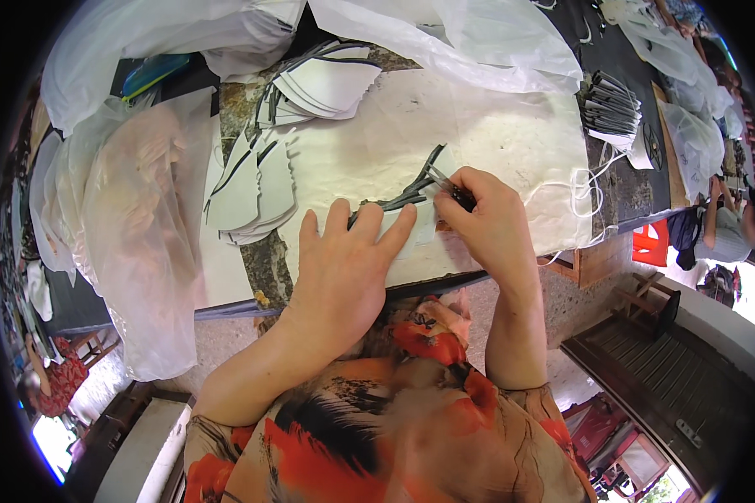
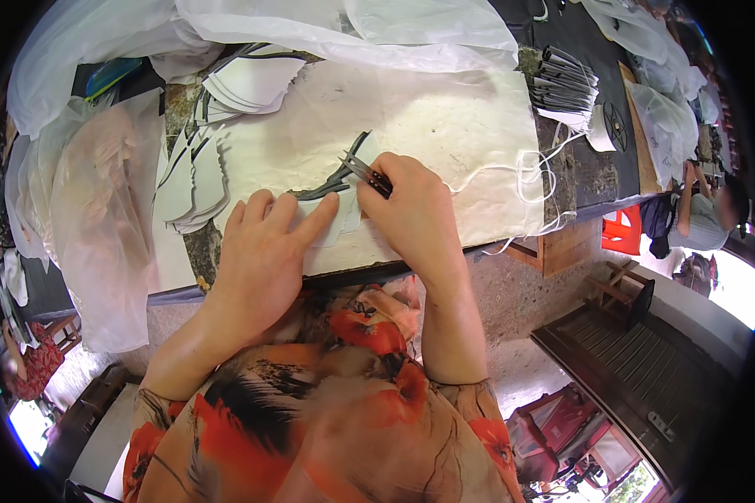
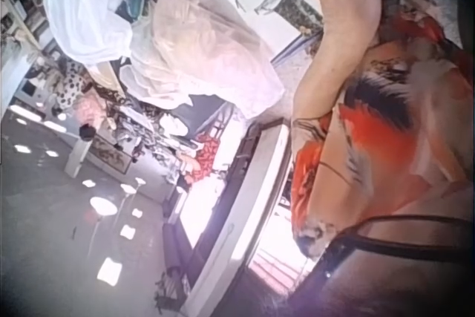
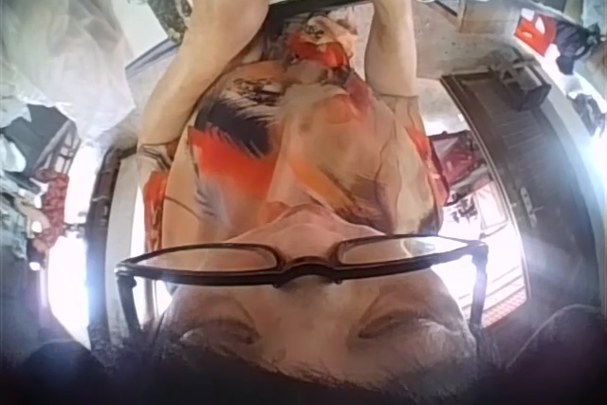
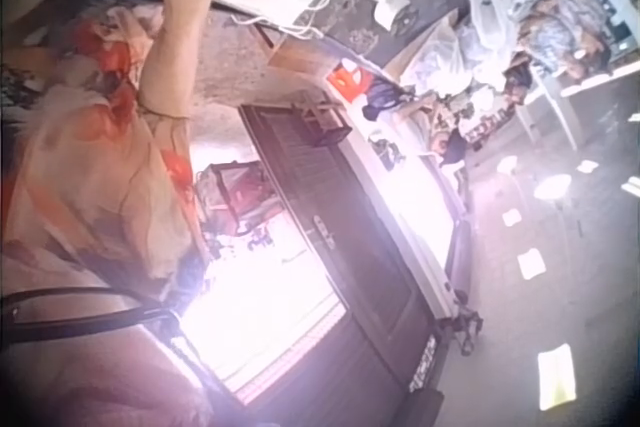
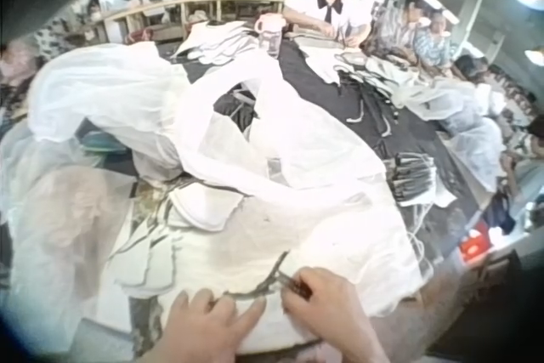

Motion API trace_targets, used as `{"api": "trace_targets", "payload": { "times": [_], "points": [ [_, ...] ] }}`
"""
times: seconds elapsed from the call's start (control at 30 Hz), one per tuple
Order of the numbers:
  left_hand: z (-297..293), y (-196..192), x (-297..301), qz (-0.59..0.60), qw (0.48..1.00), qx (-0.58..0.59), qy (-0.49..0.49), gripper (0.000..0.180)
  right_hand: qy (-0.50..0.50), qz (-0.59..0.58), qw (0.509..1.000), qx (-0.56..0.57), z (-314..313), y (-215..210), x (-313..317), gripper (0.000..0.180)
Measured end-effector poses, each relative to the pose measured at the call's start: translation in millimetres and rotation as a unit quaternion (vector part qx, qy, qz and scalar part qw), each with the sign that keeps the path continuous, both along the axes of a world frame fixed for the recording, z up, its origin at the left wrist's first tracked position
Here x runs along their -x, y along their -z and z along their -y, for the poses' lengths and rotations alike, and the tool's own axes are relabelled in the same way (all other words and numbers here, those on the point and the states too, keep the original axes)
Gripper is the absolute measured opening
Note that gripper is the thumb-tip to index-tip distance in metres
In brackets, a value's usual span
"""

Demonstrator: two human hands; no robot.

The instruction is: Trimming excess material and loose threads from shoe upper components using snips.

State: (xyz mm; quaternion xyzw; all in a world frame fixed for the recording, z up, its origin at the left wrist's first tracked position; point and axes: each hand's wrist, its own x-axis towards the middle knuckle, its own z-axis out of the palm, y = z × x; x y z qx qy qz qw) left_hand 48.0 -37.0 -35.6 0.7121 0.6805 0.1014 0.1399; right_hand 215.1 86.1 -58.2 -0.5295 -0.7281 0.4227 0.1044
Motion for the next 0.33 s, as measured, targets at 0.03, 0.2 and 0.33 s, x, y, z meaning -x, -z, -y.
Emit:
{"api": "trace_targets", "payload": {
  "times": [0.03, 0.2, 0.33],
  "points": [
    [-0.3, -0.2, -0.5, 0.0, 1.0, -0.001, 0.001, 0.055, 0.001, 0.0, 1.0, -0.001, 0.4, -0.8, 0.5, 0.022],
    [-0.1, -0.1, -1.6, -0.002, 1.0, 0.006, -0.002, 0.056, -0.006, 0.059, 0.996, -0.063, 4.6, -0.6, 5.2, 0.021],
    [0.5, 1.0, -2.7, 0.002, 1.0, 0.002, -0.004, 0.057, -0.005, 0.079, 0.995, -0.06, 8.0, -1.3, 6.2, 0.022]
  ]
}}
